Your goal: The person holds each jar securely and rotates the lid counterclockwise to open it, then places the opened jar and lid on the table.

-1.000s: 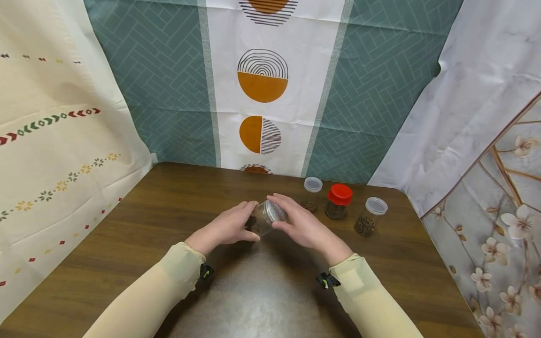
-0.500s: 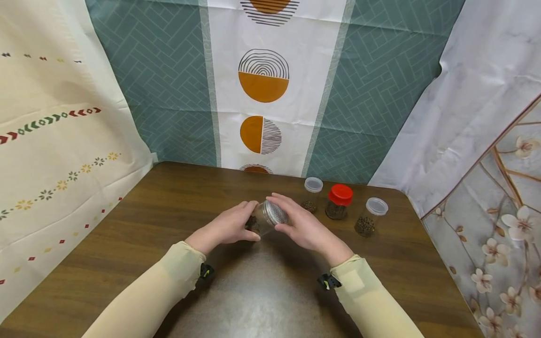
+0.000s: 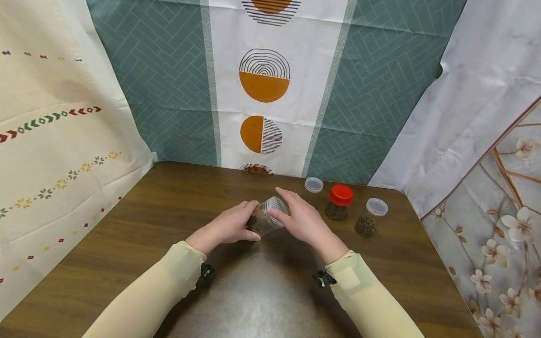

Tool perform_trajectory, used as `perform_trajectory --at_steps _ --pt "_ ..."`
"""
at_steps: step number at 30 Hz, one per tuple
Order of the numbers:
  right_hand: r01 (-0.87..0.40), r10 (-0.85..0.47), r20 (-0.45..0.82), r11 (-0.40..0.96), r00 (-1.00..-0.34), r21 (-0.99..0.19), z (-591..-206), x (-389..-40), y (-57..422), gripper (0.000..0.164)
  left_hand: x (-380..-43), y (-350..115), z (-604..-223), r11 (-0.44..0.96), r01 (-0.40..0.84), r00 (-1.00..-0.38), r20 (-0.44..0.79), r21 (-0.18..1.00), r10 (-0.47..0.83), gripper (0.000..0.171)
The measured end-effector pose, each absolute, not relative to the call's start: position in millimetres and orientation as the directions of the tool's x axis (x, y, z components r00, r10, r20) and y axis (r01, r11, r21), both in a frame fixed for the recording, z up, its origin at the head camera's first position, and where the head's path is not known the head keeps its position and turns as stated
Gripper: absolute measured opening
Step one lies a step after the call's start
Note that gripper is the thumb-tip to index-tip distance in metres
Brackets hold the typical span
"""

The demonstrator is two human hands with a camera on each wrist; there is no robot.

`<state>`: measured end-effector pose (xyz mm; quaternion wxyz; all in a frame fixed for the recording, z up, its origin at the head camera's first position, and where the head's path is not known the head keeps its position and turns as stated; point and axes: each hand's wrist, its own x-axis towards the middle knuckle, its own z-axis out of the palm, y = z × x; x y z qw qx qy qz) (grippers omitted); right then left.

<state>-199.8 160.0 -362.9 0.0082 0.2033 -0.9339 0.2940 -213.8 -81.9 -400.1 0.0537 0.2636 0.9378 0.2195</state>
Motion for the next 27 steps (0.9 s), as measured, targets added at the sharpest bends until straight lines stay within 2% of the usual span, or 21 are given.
perform_trajectory --at_steps 7,27 --pt "-0.325 -0.351 0.054 0.784 -0.935 -0.530 -366.9 -201.3 154.3 0.075 -213.6 -82.0 -401.4 0.763 0.471 -0.854 0.013 0.443 0.520 0.090" --pt "-0.367 -0.405 0.063 0.741 -0.912 -0.562 -368.4 -199.6 157.1 0.071 -211.9 -82.9 -400.1 0.765 0.484 -0.850 0.020 0.425 0.527 0.092"
